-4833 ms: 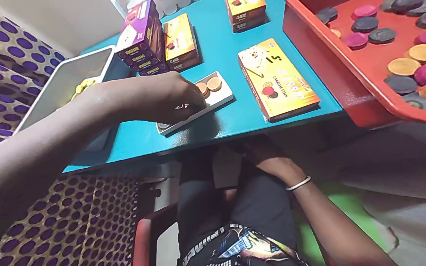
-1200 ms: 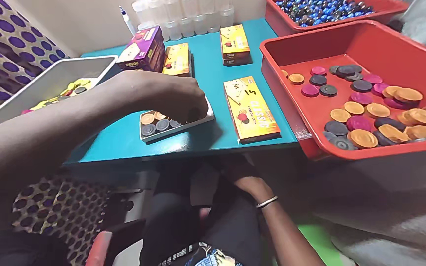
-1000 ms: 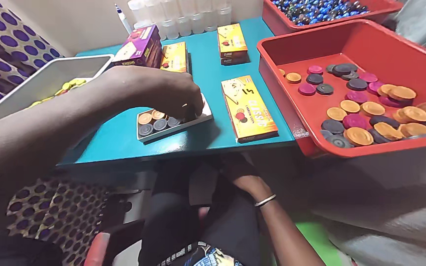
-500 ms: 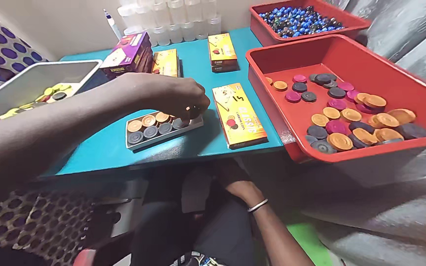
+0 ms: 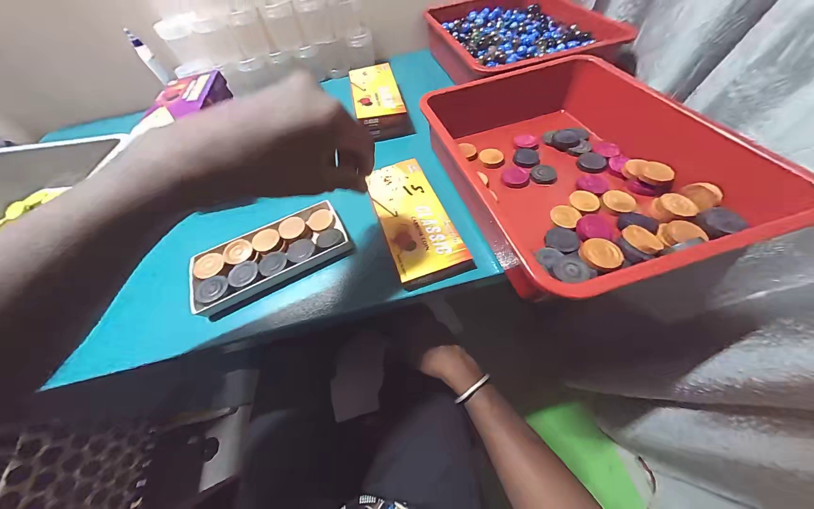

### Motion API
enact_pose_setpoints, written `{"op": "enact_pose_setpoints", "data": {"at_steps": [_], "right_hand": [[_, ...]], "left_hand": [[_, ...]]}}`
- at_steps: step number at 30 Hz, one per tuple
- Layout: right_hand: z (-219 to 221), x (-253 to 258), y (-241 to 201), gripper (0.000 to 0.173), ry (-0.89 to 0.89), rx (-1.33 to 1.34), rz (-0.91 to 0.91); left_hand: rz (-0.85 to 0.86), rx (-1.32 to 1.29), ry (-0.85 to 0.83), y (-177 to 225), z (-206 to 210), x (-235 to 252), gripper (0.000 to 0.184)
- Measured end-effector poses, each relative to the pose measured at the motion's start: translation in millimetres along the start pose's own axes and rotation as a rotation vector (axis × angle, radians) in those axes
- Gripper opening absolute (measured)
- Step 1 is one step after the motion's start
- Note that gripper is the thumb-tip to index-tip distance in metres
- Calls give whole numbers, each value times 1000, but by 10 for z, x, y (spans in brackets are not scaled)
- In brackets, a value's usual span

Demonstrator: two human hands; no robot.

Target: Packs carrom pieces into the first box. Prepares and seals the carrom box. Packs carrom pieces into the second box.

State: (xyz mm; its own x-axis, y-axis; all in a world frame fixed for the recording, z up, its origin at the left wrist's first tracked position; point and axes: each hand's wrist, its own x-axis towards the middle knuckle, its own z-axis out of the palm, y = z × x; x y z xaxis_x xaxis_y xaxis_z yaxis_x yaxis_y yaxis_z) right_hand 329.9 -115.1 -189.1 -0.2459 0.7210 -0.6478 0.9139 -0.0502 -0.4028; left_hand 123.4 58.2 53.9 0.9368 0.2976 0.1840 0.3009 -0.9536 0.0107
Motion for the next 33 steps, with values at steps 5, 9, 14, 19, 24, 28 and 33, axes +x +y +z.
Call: {"op": "enact_pose_setpoints", "data": {"at_steps": [5, 9, 14, 19, 24, 28, 33], "right_hand": [[-41, -99, 0, 53, 214, 69, -223], [274, 39, 275, 52, 388, 109, -251], [-171, -249, -62, 48, 166, 64, -188], [90, 49, 94, 57, 119, 97, -109], [-49, -51, -50, 49, 264, 17, -331], [-28, -46, -22, 48, 58, 2, -134], [50, 179, 52, 51, 158, -60, -203]], "left_hand": [[172, -66, 240, -600, 109, 1638, 14], [218, 244, -36, -176, 526, 2349, 36], [-194, 284, -442, 461, 573, 2159, 41], [-175, 261, -363, 428, 357, 1860, 34], [338, 65, 20, -483, 111, 743, 45], [-232, 0, -443, 27, -360, -20, 55], [-441, 42, -514, 28, 61, -340, 29]]}}
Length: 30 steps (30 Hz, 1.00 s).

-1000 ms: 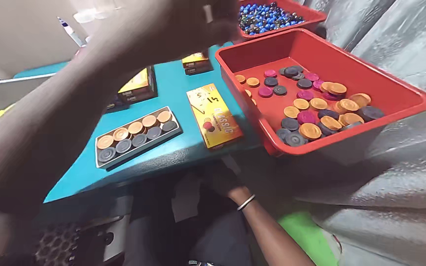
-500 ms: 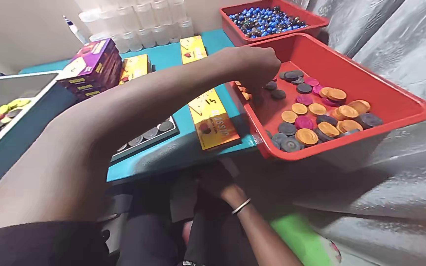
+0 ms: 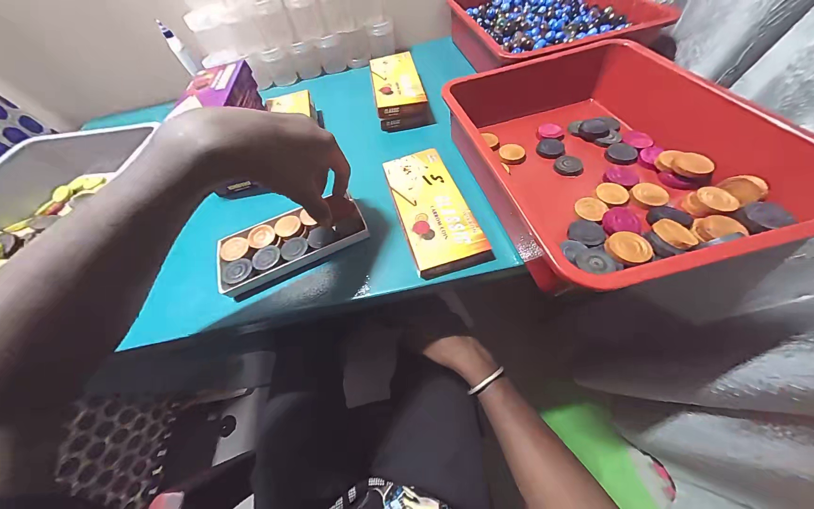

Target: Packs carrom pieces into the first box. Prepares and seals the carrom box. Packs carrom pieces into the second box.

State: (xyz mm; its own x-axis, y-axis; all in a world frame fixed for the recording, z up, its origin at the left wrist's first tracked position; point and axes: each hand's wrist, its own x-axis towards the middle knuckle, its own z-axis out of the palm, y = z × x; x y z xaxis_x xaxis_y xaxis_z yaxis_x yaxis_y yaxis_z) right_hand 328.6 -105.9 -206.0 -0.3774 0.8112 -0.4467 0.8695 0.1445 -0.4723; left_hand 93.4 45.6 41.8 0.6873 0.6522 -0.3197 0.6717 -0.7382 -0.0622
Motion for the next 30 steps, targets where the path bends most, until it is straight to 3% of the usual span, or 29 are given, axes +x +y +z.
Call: {"op": "enact_pose_setpoints", "data": {"at_steps": [2, 4, 8, 10, 12, 13, 15, 17, 19, 22, 25, 28, 30], "right_hand": [[0, 10, -8, 50, 28, 6, -43], [0, 15, -1, 50, 32, 17, -42], [-48, -14, -42, 52, -20, 26, -9], [-35, -12, -37, 52, 4, 16, -20], [-46, -71, -43, 53, -77, 39, 78], [-10, -86, -10, 52, -62, 57, 88], [82, -23, 82, 51, 121, 26, -70], [-7, -39, 25, 51, 130, 43, -115], [-79, -54, -32, 55, 72, 21, -91], [0, -70, -3, 53, 11, 26, -26], [110, -15, 75, 47, 102, 27, -63], [224, -17, 195, 45, 169, 45, -58], [81, -142, 65, 44, 58, 34, 82]], "left_hand": [[204, 59, 163, -450, 345, 212, 32], [261, 62, 229, -548, 446, 285, 32], [-18, -14, 54, 235, -91, 61, 32], [123, -28, 252, 380, -131, 132, 26], [306, -17, 383, 503, -131, 317, 34], [351, -9, 356, 572, -156, 400, 47], [374, -11, 203, 676, -207, 539, 77], [377, -12, 54, 739, -208, 644, 95], [382, 44, -12, 764, -149, 732, 99], [471, 52, 99, 720, -96, 811, 85], [399, 73, 235, 745, -279, 480, 80], [193, 204, 372, 712, -363, -126, 84], [48, 214, 468, 545, -190, -486, 84]]}}
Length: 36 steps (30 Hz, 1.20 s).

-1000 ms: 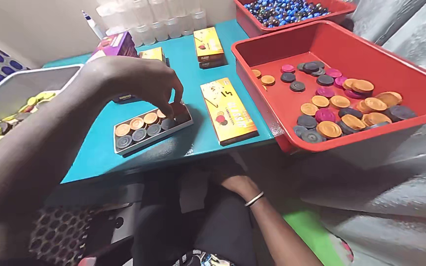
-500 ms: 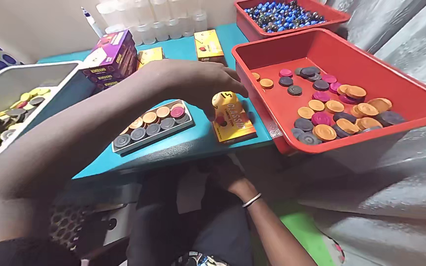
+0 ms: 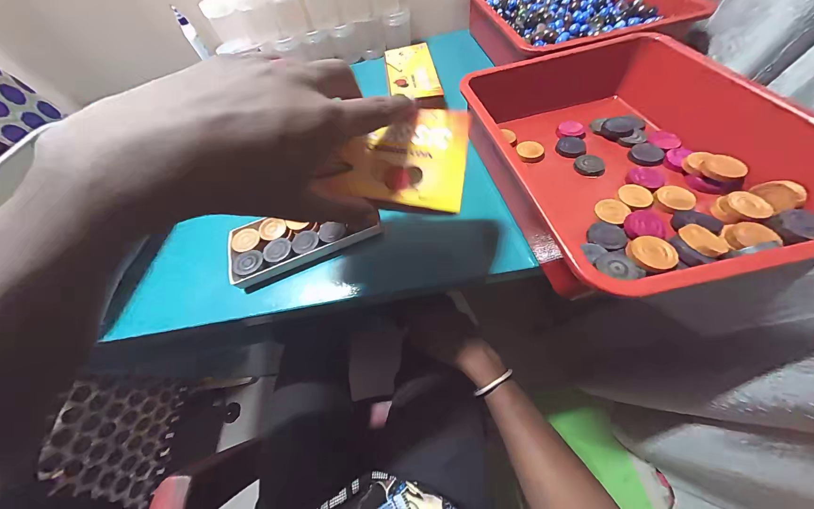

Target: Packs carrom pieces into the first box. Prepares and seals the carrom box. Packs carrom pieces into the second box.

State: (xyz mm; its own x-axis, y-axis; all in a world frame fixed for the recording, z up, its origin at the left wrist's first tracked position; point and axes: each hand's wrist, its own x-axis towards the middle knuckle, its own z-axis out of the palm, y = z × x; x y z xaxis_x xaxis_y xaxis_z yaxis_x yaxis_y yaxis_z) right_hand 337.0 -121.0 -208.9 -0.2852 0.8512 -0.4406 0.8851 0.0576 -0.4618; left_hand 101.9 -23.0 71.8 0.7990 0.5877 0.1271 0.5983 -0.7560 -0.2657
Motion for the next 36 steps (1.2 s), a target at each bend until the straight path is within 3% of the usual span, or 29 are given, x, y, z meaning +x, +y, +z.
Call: {"op": "enact_pose_setpoints", "data": {"at_steps": [2, 7, 12, 22, 28, 36], "right_hand": [[-289, -118, -292, 47, -221, -15, 168], [-168, 46, -189, 47, -33, -5, -67], [-59, 258, -49, 47, 52, -56, -272], [-71, 239, -57, 44, 97, -51, -260], [-79, 234, -80, 46, 39, -55, -244], [-40, 238, -72, 48, 109, -37, -306]], "left_hand": [[-137, -2, -19, -110, 153, -404, 78], [-366, -131, -169, -125, 600, -990, 70], [-460, -258, -213, 43, 722, -974, 65], [-335, -253, -187, 101, 948, -672, 62], [-384, -207, -235, 255, 1042, -662, 62], [-367, -460, -115, 152, 1031, -854, 63]]}}
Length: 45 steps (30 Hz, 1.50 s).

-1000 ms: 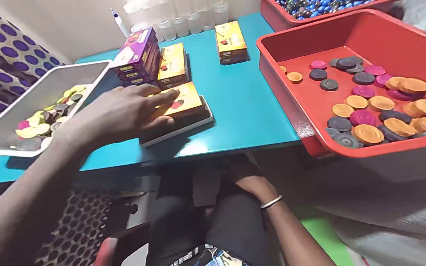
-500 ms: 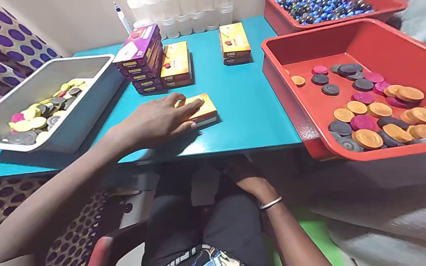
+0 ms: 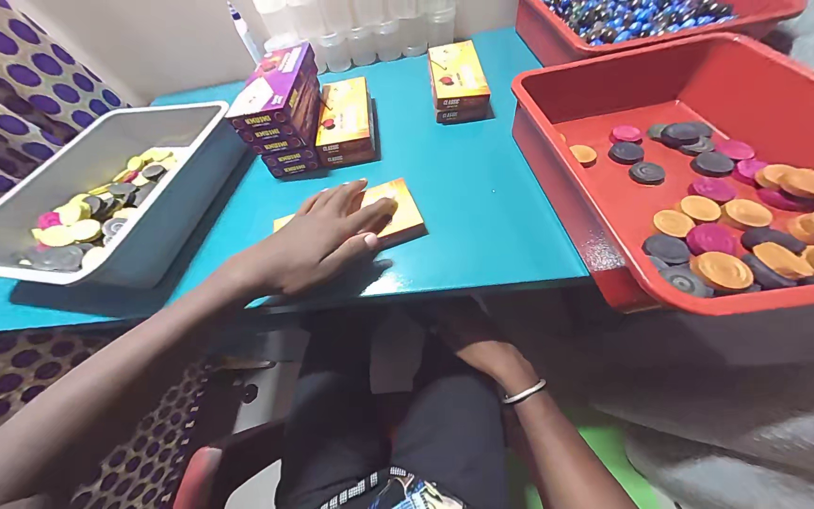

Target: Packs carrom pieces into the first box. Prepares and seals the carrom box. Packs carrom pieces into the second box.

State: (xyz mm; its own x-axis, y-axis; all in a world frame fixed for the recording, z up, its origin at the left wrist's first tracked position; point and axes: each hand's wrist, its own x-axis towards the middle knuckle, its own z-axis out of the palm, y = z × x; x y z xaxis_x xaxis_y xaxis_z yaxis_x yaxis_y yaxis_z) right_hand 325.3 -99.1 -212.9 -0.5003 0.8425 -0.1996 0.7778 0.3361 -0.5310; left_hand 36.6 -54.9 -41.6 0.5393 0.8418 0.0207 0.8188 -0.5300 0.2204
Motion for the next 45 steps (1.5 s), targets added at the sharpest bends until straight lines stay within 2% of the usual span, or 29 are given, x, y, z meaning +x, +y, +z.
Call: {"op": "enact_pose_setpoints", "data": {"at_steps": [2, 4, 7, 9, 12, 14, 15, 17, 19, 23, 26, 29, 31, 33, 35, 37, 41, 43, 45], "right_hand": [[-44, -41, -46, 48, -23, 4, 64], [-122, -113, -108, 52, -133, 10, 187], [-84, -87, -61, 53, -118, 15, 127], [-79, -91, -78, 54, -140, 27, 152], [-198, -168, -265, 50, -246, 19, 364], [-209, -171, -268, 50, -250, 13, 367], [-188, -170, -231, 50, -218, 17, 326], [-141, -160, -156, 51, -145, 35, 248], [-218, -176, -251, 51, -212, 41, 350], [-312, -214, -369, 51, -334, 21, 484], [-384, -319, -425, 46, -406, 12, 578], [-239, -262, -311, 48, -309, 31, 461], [-257, -213, -320, 50, -280, 39, 421], [-390, -234, -420, 51, -376, 24, 509], [-305, -174, -303, 50, -420, 21, 494], [-259, -167, -231, 49, -393, 47, 480], [-252, -149, -202, 49, -376, 101, 470], [-226, -125, -167, 48, -340, 105, 400], [-262, -142, -199, 48, -392, 106, 405]], "left_hand": [[-53, 53, 29, -46, -102, -163, 64], [-167, 141, 16, -94, -141, -385, 63], [-295, 255, 37, -45, -16, -594, 57], [-355, 349, 126, 189, 71, -635, 60], [-314, 330, 165, 456, 114, -711, 84], [-186, 292, 156, 508, 177, -763, 93], [-119, 302, 187, 537, 241, -774, 91], [-34, 333, 299, 619, 377, -790, 71], [-13, 388, 429, 701, 455, -795, 47], [-26, 393, 635, 727, 372, -706, 35], [23, 410, 794, 680, 95, -289, 36], [28, 502, 807, 571, -253, 499, 34], [17, 504, 697, 489, -486, 1124, 28], [-16, 474, 529, 406, -650, 1686, 26], [-49, 448, 413, 307, -703, 2099, 28], [-67, 395, 387, 229, -694, 2337, 27], [-92, 205, 553, 126, -639, 2442, 31], [-31, 161, 636, 35, -614, 2402, 31], [48, 180, 654, -84, -578, 2358, 28]]}}
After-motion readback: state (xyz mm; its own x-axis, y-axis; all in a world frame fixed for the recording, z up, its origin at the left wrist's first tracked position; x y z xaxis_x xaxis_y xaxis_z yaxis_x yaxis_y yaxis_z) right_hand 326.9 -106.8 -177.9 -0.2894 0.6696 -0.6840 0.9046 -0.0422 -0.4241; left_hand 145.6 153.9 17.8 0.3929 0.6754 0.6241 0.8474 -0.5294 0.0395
